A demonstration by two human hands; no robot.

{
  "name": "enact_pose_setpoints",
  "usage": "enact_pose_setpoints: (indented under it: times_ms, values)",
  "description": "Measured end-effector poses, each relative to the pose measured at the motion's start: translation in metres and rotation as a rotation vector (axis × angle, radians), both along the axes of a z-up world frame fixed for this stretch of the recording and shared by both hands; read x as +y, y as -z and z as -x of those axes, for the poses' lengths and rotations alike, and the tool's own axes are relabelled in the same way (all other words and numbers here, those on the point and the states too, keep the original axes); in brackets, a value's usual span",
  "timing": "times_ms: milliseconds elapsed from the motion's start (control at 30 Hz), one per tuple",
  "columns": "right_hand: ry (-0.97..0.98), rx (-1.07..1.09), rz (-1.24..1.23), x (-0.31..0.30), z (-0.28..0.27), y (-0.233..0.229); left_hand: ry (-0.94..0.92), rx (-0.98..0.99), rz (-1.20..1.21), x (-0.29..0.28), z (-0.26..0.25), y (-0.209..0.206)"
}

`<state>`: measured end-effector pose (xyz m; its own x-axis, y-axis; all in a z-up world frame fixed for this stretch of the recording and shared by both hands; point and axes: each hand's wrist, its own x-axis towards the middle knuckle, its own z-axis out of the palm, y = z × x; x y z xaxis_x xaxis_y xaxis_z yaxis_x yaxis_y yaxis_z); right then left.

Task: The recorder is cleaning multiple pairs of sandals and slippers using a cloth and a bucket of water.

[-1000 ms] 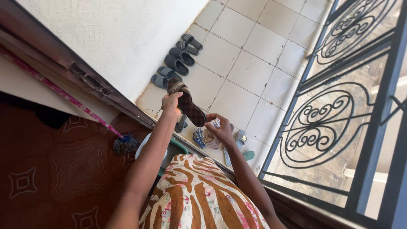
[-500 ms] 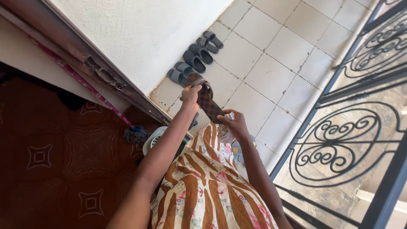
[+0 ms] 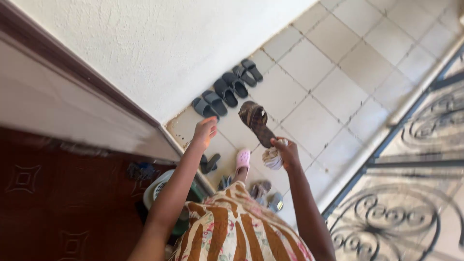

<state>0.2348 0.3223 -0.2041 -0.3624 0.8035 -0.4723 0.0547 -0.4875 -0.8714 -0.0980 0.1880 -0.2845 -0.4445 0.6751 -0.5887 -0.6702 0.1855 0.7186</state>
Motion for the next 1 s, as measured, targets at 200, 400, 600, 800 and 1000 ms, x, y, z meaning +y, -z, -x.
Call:
enact_pose_setpoints:
  times_ms: [200,400,600,800,1000]
  values:
    - [-0.160,-0.064,0.067,0.108,0.056,0.013,-0.279,0.021,0.153,0.035,0.028,0.044]
    - [-0.239,0.020,0.130,0.169,0.090,0.021,-0.379,0.039,0.316,0.081,0.025,0.060]
    - [-0.336,0.043,0.259,0.190,0.109,0.040,-0.461,-0.009,0.344,0.098,0.000,0.035]
    - [-0.446,0.032,0.343,0.216,0.130,0.102,-0.705,-0.094,0.293,0.087,-0.028,0.045]
    - [-0.670,0.046,0.445,0.241,0.152,0.145,-0.994,0.024,0.248,0.073,-0.096,0.043]
